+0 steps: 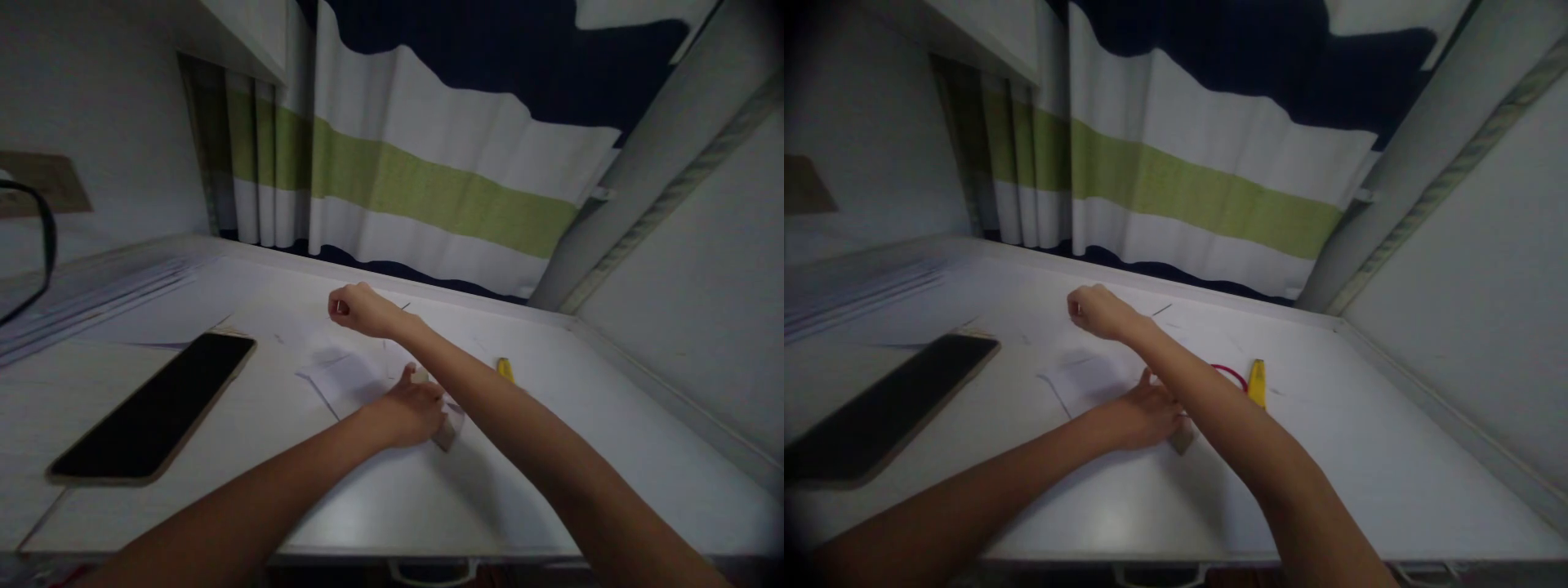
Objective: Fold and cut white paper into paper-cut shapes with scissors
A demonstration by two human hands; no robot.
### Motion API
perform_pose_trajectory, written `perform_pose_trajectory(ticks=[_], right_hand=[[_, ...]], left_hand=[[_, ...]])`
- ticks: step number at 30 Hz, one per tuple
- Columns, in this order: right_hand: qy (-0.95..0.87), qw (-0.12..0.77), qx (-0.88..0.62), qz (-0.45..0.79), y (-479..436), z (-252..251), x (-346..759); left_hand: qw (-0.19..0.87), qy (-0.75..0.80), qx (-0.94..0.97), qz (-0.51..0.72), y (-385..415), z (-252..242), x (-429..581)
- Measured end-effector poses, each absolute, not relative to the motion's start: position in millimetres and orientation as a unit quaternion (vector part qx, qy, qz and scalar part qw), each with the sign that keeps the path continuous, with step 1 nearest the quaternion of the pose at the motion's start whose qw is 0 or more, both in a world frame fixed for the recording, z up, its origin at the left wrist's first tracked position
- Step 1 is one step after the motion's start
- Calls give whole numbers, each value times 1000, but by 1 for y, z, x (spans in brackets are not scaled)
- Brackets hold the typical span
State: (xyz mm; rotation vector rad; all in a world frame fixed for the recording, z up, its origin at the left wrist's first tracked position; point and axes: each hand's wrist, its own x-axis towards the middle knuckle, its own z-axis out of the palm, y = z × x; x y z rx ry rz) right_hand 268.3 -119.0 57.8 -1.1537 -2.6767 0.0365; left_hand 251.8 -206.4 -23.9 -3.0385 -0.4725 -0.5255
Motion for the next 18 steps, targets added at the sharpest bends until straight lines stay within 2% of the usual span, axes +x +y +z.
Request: perform_pose_trajectory(ticks=[4,8,12,18], right_hand=[[-893,162,-419,25,-142,68,332],[-862,218,-452,73,-176,58,390],[-840,199,-490,116,-208,33,432],[-875,146,-448,110,-223,2,454]], left_hand=[[-6,-144,-976,-164,-207,-23,252],[-9,-149,-974,-172,-206,-24,253],[2,-142,-973,-180,-203,-30,256],[4,-160,-967,-198,-201,-37,260]])
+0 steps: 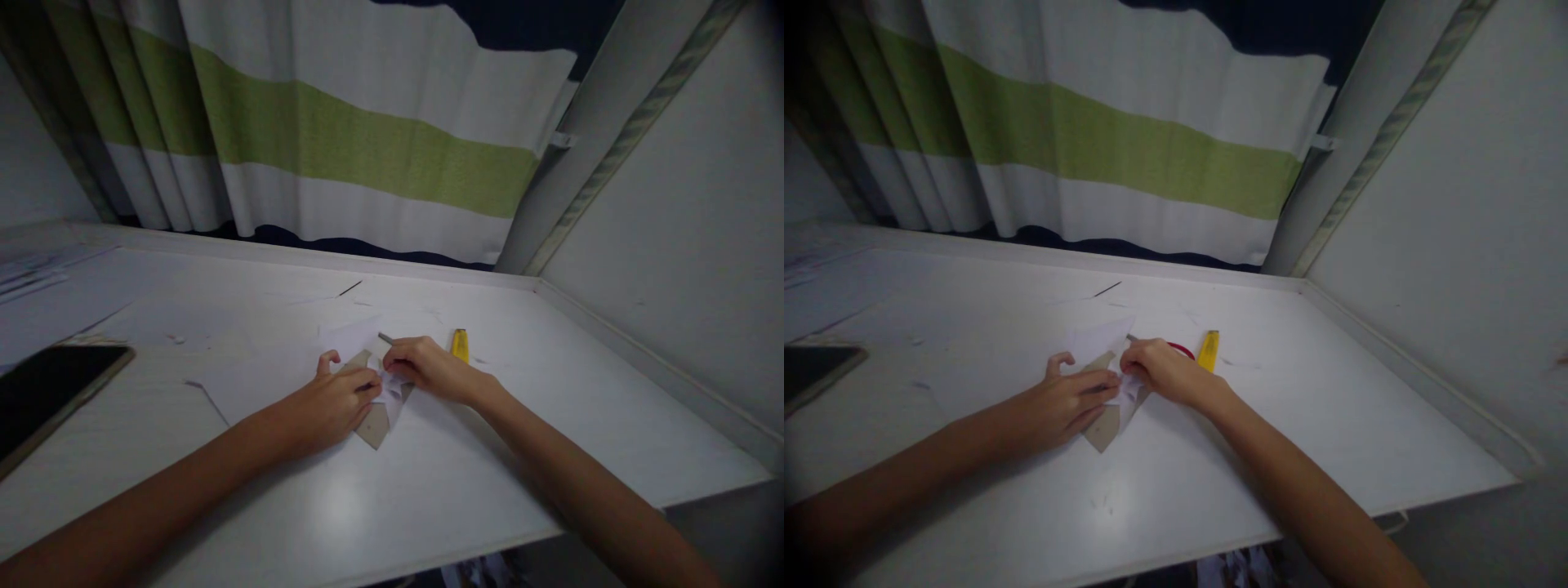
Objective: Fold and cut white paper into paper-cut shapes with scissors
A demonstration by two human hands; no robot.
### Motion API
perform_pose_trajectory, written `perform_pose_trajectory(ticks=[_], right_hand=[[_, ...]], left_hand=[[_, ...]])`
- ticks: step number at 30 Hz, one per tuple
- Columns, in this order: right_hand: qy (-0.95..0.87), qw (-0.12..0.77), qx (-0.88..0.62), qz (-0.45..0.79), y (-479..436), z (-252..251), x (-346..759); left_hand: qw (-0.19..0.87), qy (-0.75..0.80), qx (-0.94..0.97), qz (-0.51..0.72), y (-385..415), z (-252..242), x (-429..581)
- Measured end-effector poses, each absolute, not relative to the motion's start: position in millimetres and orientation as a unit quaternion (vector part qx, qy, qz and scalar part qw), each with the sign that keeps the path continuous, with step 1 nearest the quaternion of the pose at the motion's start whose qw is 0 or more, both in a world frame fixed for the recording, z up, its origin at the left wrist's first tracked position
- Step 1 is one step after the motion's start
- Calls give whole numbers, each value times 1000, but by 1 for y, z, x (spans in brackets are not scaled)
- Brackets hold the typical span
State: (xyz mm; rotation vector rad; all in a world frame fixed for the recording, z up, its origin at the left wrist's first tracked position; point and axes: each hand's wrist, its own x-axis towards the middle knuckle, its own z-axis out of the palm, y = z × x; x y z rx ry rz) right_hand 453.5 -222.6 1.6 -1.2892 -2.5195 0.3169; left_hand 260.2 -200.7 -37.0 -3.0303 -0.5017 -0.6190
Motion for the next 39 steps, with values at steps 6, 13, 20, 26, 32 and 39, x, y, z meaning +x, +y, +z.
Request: perform_pose_trajectory(ticks=[6,13,20,26,32,39], right_hand=[[-895,121,-419,96,-227,2,452],[-897,112,-419,88,-226,-2,450],[-902,94,-418,54,-228,-1,448],[-913,63,-402,15,-229,3,442],[-915,43,-402,3,-228,5,441],[-911,73,-405,13,-226,0,444]], left_hand=[[10,-156,-967,-201,-199,-40,262],[19,-168,-967,-190,-198,-42,262],[10,-162,-969,-187,-199,-37,262],[24,-152,-962,-224,-197,-42,262],[78,-111,-961,-242,-191,-45,260],[137,-147,-948,-246,-196,-33,261]])
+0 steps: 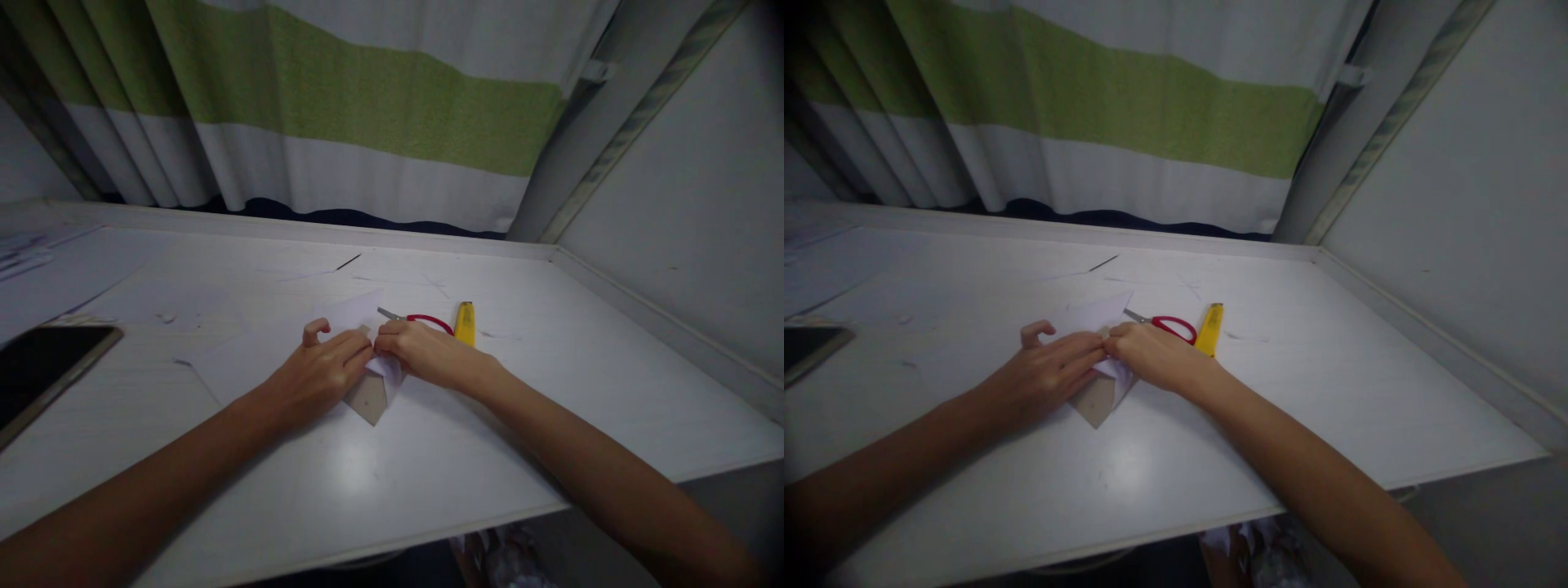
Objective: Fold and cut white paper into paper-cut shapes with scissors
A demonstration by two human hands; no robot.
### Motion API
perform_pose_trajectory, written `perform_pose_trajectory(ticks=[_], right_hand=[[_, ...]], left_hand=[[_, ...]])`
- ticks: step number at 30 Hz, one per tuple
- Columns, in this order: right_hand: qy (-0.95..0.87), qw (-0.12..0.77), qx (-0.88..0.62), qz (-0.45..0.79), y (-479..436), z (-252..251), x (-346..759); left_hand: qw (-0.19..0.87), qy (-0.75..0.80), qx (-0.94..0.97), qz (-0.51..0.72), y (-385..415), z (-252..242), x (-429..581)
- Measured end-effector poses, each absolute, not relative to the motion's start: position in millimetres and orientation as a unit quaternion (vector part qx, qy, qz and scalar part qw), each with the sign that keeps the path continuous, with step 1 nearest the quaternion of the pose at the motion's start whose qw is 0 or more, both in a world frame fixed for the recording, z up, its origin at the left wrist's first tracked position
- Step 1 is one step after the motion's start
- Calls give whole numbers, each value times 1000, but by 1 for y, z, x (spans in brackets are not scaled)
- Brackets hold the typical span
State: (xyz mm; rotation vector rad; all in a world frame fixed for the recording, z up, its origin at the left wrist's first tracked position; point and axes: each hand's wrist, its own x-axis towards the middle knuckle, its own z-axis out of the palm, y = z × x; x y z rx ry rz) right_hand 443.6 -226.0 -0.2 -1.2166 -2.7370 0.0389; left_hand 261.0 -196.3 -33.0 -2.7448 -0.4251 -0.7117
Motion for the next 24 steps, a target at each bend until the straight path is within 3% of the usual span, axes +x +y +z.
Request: perform_pose_trajectory(ticks=[10,24], right_hand=[[-897,112,-428,17,-232,-7,447],[-878,178,-442,48,-233,-20,452]], left_hand=[[-35,-354,-917,-181,-205,-28,270],[-219,-392,-870,-202,-198,-19,285]])
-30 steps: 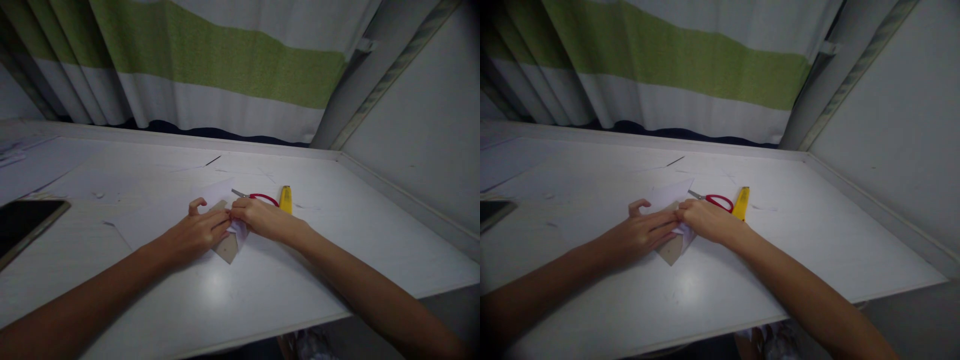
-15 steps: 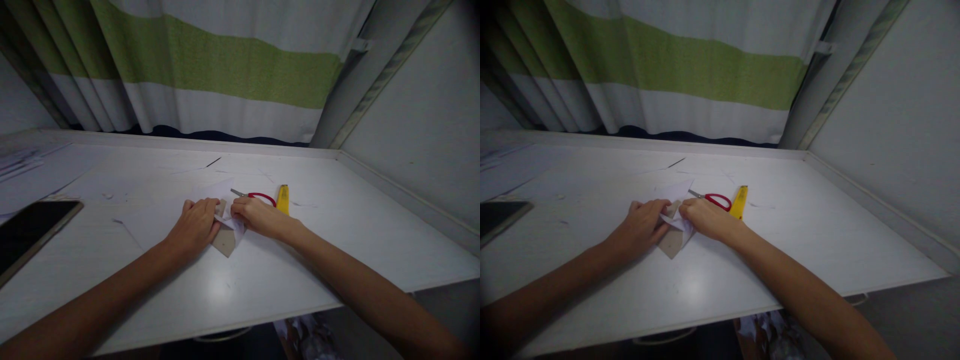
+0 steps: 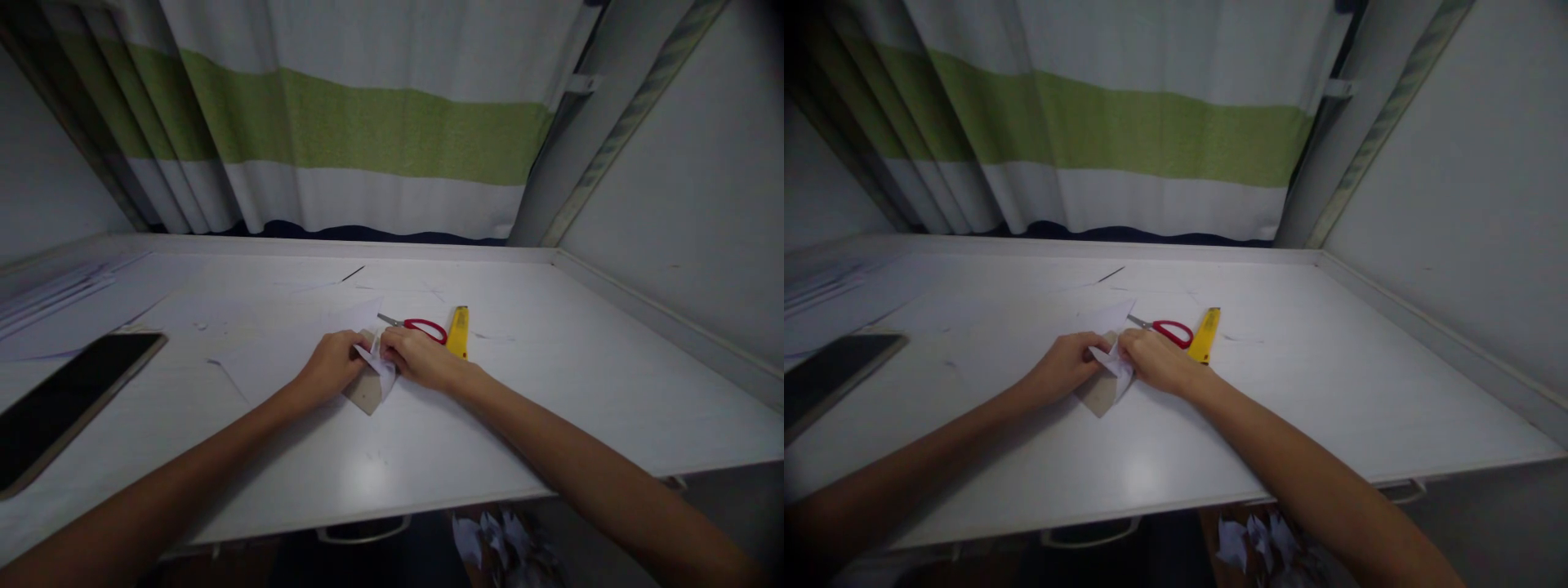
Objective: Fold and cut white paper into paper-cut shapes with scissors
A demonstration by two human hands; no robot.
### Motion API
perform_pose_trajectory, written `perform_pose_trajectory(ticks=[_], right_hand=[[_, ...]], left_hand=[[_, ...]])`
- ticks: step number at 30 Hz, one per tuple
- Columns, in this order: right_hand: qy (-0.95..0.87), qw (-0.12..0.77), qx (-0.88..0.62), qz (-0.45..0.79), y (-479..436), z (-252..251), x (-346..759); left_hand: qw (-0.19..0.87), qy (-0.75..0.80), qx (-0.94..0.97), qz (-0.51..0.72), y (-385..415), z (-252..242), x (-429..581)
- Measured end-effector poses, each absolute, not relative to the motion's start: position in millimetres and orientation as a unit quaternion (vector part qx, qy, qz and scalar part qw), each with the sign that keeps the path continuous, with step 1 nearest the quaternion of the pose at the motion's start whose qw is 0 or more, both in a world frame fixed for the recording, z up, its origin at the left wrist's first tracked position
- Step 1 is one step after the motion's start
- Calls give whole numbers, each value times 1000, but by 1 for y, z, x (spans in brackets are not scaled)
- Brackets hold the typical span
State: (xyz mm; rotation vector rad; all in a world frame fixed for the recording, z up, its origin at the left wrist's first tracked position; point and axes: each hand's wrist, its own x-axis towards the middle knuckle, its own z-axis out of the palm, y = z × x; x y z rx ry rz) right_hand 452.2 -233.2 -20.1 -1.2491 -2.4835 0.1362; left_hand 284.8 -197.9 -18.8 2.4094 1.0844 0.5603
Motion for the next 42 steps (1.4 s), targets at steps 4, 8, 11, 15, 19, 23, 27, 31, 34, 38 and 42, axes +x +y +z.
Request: perform_pose_trajectory(ticks=[4,8,11,15,19,23,27,31,34,38,42], right_hand=[[-872,211,-441,26,-234,-25,452],[-863,234,-449,4,-235,-28,451],[-854,249,-457,4,-235,-30,451],[-842,279,-460,33,-234,-34,451],[-827,317,-460,62,-230,-40,452],[-807,349,-469,87,-229,-43,452],[-790,381,-466,111,-228,-41,451],[-769,405,-479,128,-227,-35,449],[-752,429,-485,128,-225,-31,449],[-732,470,-477,125,-222,-30,449],[-706,491,-489,147,-221,-30,450]], left_hand=[[274,394,854,198,-199,-16,288],[267,405,855,182,-200,-14,289],[236,403,867,176,-202,-14,290],[190,416,870,185,-204,-16,292],[181,420,864,208,-205,-22,292],[195,428,853,227,-204,-27,291],[240,421,831,275,-205,-28,289],[300,420,799,310,-206,-22,289],[308,408,794,330,-206,-15,290],[319,400,784,352,-206,-9,293],[360,406,754,370,-207,-7,297]])
